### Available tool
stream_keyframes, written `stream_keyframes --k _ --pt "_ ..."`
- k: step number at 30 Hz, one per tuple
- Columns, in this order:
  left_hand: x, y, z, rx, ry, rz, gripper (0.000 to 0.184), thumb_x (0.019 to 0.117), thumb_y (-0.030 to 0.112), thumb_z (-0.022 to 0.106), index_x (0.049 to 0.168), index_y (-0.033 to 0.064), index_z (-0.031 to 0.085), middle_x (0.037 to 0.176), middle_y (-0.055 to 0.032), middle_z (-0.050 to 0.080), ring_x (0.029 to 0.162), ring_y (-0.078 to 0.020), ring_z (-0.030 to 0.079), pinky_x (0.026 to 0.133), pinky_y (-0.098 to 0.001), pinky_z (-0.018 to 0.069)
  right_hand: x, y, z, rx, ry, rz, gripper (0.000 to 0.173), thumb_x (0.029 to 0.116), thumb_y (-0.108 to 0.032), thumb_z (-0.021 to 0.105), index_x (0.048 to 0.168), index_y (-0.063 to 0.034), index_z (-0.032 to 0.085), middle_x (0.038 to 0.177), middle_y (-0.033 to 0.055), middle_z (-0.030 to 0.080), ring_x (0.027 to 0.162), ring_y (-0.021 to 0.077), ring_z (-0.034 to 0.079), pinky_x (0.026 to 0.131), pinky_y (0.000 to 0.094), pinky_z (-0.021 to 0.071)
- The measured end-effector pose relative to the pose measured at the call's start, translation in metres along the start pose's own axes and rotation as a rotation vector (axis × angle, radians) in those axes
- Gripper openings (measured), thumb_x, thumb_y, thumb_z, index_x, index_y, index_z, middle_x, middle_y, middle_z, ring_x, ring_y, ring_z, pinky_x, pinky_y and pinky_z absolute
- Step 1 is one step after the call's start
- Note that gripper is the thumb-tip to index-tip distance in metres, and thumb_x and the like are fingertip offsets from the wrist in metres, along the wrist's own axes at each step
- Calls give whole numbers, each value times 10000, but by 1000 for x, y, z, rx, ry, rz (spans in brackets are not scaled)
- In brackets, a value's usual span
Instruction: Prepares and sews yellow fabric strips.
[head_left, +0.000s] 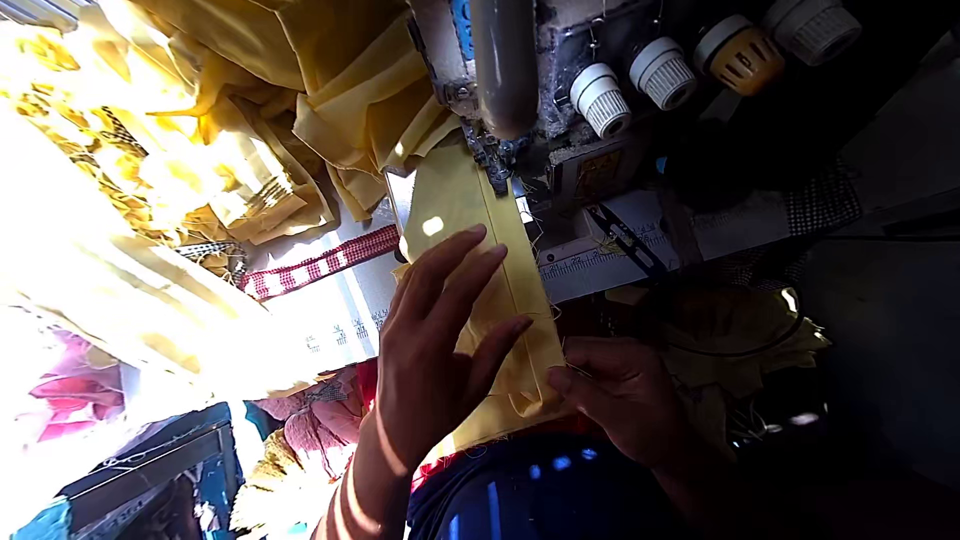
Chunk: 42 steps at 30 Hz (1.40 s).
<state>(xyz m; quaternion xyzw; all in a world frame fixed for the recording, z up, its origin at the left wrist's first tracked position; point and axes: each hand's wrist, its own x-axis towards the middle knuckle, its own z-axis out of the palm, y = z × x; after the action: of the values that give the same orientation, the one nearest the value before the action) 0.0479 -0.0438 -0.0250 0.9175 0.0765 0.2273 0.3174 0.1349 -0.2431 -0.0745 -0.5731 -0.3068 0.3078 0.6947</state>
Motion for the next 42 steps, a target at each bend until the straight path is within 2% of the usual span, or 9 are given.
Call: stream_keyframes --k 11,18,27,30,33,36,39,40,42 --pt "27 -28 12 215 32 56 322 995 231 662 1266 70 726 1388 -92 655 1378 -267 550 1180 -492 426 28 16 -11 -76 40 29 220 1000 -133 642 821 -12 688 776 -2 664 725 -3 620 649 150 528" --pt "66 -51 -2 182 -31 45 334 1021 244 601 1271 58 721 1399 -91 648 1386 -220 543 1191 -426 412 69 10 -9 -116 58 27 199 1001 -141 637 853 -32 715 735 -32 659 646 -20 596 579 141 504" --pt "92 -70 -14 202 -74 12 316 1006 334 637 1221 121 728 1228 -51 705 1123 -109 659 968 -328 528 94 2 2 -31 137 65 143 971 -79 657 851 -17 701 701 -7 664 608 -1 604 566 153 519" --pt "100 -78 -34 179 -7 -58 325 991 321 657 1138 44 740 1123 -95 740 1000 -94 703 907 -334 561 98 11 -3 -22 34 112 134 965 -111 673 902 -4 723 748 -5 690 654 -14 624 616 158 538" --pt "116 -127 -55 149 141 -150 333 1031 365 622 1266 133 669 1118 -9 716 852 -49 705 751 -271 607 98 37 -13 -88 -98 14 172 969 -137 677 918 25 706 803 31 680 732 2 613 687 176 524" --pt "145 -180 -55 285 98 -27 417 973 317 681 1362 186 611 1305 -112 629 1073 -244 662 859 -475 555 96 42 -18 -98 -157 -65 173 985 -121 655 904 31 667 795 56 666 742 27 622 696 196 526" --pt "158 -174 -38 409 128 -40 242 969 238 600 1083 43 686 1123 -225 654 1049 -410 640 848 -643 489 97 41 -18 -110 -166 -66 174 983 -125 652 910 31 670 779 59 666 720 30 620 678 198 519" --pt "157 -168 -40 435 171 -56 266 986 226 574 1065 -5 678 1089 -258 657 1013 -432 643 834 -648 483 98 40 -19 -122 -166 -67 178 984 -129 650 910 32 668 770 63 660 711 35 614 669 201 511" --pt "152 -173 -56 441 283 -135 329 1064 302 546 1191 23 664 1139 -179 675 1016 -267 664 872 -461 541 98 41 -19 -141 -169 -81 186 989 -132 647 909 36 665 758 75 652 704 49 609 657 206 503"
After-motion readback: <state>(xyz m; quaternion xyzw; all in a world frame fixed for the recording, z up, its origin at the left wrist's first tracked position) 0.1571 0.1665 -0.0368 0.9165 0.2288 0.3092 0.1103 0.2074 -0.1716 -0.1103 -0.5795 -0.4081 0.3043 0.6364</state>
